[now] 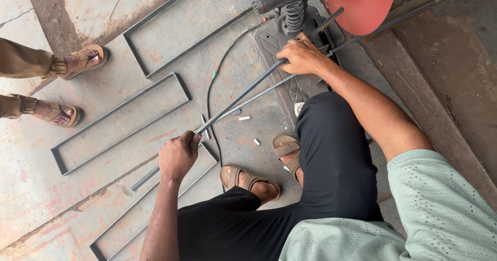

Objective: The recorder measures and cuts metal rods using a circular saw at a metal fabrication site.

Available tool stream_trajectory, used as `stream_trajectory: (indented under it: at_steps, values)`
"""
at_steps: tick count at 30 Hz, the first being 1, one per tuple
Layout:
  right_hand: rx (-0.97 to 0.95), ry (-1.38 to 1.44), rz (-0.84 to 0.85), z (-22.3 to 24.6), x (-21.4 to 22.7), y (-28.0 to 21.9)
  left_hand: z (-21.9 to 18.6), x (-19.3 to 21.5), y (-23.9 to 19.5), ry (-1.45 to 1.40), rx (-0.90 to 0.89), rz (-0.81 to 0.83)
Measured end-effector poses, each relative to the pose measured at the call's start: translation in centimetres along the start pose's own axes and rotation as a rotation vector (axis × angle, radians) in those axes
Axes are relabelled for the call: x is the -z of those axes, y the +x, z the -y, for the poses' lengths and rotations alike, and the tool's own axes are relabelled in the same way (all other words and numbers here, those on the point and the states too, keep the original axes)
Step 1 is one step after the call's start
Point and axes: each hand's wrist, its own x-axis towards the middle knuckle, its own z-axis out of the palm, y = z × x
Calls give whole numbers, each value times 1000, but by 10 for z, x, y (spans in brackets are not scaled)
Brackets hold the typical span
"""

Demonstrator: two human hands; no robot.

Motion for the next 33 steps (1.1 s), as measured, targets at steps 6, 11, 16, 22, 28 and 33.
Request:
stream_trajectory:
  at_steps: [6,11,16,22,28,33]
  values:
    - [18,-16,-101,3,-3,-1,7,-8,-3,9,-62,-190]
    - [-2,-10,-147,0,-5,-1,-3,3,-6,49,-105,-336]
    - [11,-59,-232,-1,-6,1,-1,3,-7,133,-161,-453]
    - [-26,-25,-204,3,-3,-3,-1,5,-5,128,-192,-502]
    - [-31,-30,-241,7,-2,-3,-5,15,-3,117,-190,-544]
    - [-18,-14,-276,9,-1,-5,3,7,1,228,-192,-620]
